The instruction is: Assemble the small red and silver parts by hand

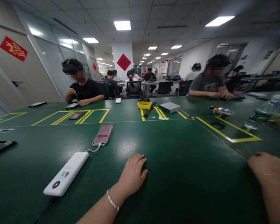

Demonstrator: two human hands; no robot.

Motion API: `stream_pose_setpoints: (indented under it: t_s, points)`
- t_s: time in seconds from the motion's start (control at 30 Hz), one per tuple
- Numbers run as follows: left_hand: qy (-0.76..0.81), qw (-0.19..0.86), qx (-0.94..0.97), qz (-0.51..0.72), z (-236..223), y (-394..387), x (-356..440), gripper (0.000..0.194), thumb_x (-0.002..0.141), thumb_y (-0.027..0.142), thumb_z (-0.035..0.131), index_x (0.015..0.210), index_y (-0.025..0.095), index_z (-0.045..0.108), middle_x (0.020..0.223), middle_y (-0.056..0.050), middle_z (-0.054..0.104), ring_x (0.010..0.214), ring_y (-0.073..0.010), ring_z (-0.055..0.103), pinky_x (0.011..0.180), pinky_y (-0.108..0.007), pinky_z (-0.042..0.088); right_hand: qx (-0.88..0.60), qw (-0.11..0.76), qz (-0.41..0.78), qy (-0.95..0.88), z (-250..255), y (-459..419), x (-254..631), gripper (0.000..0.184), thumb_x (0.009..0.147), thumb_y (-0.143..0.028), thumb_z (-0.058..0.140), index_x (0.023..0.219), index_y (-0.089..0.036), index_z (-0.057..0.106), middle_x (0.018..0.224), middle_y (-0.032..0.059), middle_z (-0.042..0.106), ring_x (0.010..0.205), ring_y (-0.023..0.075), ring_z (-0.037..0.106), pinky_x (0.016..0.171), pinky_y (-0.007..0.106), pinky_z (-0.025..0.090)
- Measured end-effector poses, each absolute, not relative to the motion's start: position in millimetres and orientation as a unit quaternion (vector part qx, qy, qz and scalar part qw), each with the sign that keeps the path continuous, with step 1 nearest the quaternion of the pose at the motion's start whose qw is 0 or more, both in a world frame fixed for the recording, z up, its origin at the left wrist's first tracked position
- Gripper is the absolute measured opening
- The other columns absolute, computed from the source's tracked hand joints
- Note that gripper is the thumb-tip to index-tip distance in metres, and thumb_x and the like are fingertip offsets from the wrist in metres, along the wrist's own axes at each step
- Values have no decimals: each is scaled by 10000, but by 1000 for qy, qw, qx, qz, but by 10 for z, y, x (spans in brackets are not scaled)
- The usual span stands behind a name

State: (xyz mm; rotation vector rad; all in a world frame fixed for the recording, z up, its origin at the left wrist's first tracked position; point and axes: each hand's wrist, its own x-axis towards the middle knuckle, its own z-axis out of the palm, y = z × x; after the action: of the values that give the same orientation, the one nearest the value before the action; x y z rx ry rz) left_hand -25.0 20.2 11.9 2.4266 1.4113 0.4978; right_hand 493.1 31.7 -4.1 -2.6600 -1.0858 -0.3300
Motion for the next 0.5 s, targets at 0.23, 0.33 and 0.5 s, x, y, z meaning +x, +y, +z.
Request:
stream_pose_setpoints:
  t_s: [0.23,0.33,0.5]
  points:
    - [503,153,823,215,114,209,-209,381,770,283,497,1145,224,460,1220,-52,485,1176,-226,372,982,-412,282,-767,323,6,-555,539,485,3075,318,737,-321,391,931,-147,575,945,95,554,830,194,501,704,297,379]
    - [505,185,801,262,134,164,-153,429,741,315,549,1142,218,433,1140,-56,539,1071,-204,476,924,-360,358,-642,371,240,-627,402,423,2161,271,726,-336,446,920,-171,539,796,34,561,702,147,518,649,273,416]
    - [507,256,777,270,128,86,-81,289,745,250,539,1021,237,456,884,-3,630,804,-163,594,717,-276,448,-514,364,415,-656,193,168,1346,148,717,-257,485,842,-181,506,748,0,566,688,116,529,635,238,430]
